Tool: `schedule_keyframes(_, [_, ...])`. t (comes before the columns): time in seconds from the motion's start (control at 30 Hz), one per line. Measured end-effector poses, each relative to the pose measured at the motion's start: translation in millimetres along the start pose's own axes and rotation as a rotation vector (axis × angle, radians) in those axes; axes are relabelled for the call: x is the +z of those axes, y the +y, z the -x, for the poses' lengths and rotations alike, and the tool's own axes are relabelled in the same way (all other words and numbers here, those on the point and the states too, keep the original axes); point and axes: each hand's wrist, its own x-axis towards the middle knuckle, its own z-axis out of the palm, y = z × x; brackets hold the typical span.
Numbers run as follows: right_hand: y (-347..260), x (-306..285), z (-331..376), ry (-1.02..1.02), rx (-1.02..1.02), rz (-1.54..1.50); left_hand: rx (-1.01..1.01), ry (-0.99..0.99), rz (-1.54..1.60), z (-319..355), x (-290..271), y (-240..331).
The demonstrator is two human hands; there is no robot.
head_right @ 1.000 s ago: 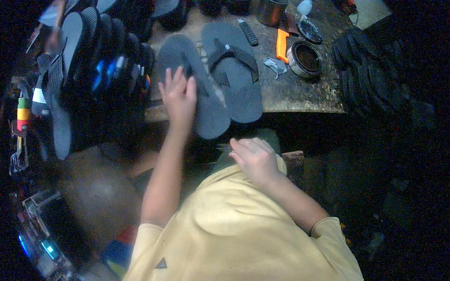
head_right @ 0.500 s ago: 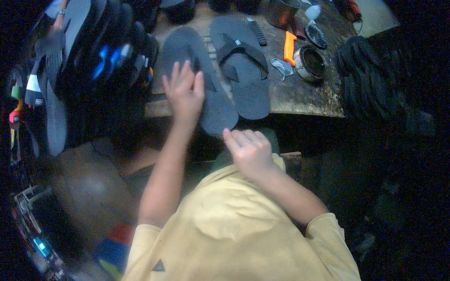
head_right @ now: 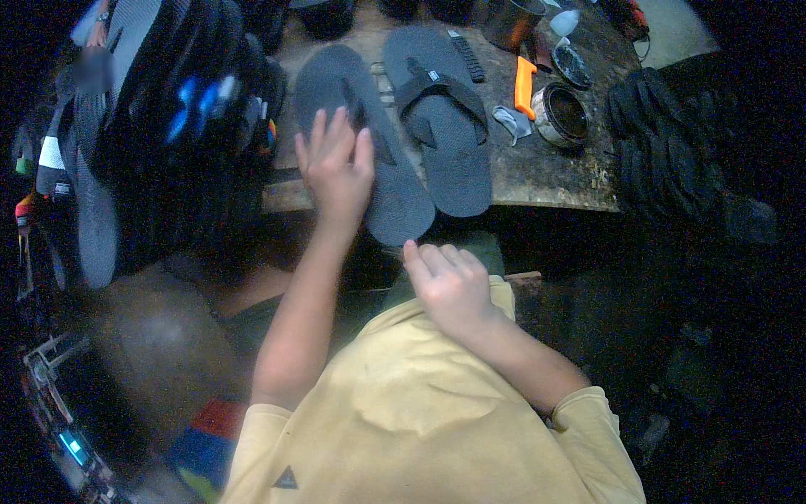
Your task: The person picks up pairs of flip-flops and slides from a table, presses the straps onto the soles, and stacks the finished pairs. They handle multiple styles including black, blue, and white-striped models, repeatedly picking, pressing, and stacking them.
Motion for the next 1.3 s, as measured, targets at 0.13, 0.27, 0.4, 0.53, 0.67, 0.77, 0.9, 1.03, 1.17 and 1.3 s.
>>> schedule_keyframes(0.13, [0.0,-2.1,-1.4,-0.025,0.004,0.027,0.001,0.005,0.0,0.1,-0.1,-0.4])
schedule_keyframes(0.27, [-2.4,-6.0,-2.9,0.026,-0.026,0.009,0.001,-0.001,-0.015,-0.2,-0.8,-1.0])
schedule_keyframes(0.4, [-6.8,-5.4,-3.8,-0.028,0.029,0.038,0.008,0.013,-0.016,-0.7,-1.1,-0.4])
schedule_keyframes(0.53, [-11.0,-2.8,-3.3,-0.083,0.06,0.064,0.003,0.0,-0.002,-0.7,-2.9,0.5])
schedule_keyframes(0.67, [-14.8,-0.6,-3.7,-0.004,0.016,0.054,0.002,-0.002,0.0,-0.4,-3.8,0.4])
schedule_keyframes(0.77, [-17.7,1.2,-6.1,-0.113,0.051,0.092,0.014,0.012,0.009,-0.4,-3.1,-0.3])
schedule_keyframes(0.9, [-20.8,1.0,-8.1,-0.101,0.075,0.074,0.013,0.004,0.012,0.3,-2.3,-1.2])
schedule_keyframes(1.03, [-23.0,-0.2,-9.8,-0.093,0.068,0.089,0.019,0.015,0.028,0.0,-1.3,-1.9])
schedule_keyframes(1.17, [-27.3,1.0,-13.0,-0.131,0.067,0.122,0.022,0.008,0.029,0.1,-2.2,-2.3])
schedule_keyframes(1.3, [-31.9,4.6,-15.1,-0.127,0.097,0.127,0.019,-0.016,0.03,0.3,-2.8,-1.8])
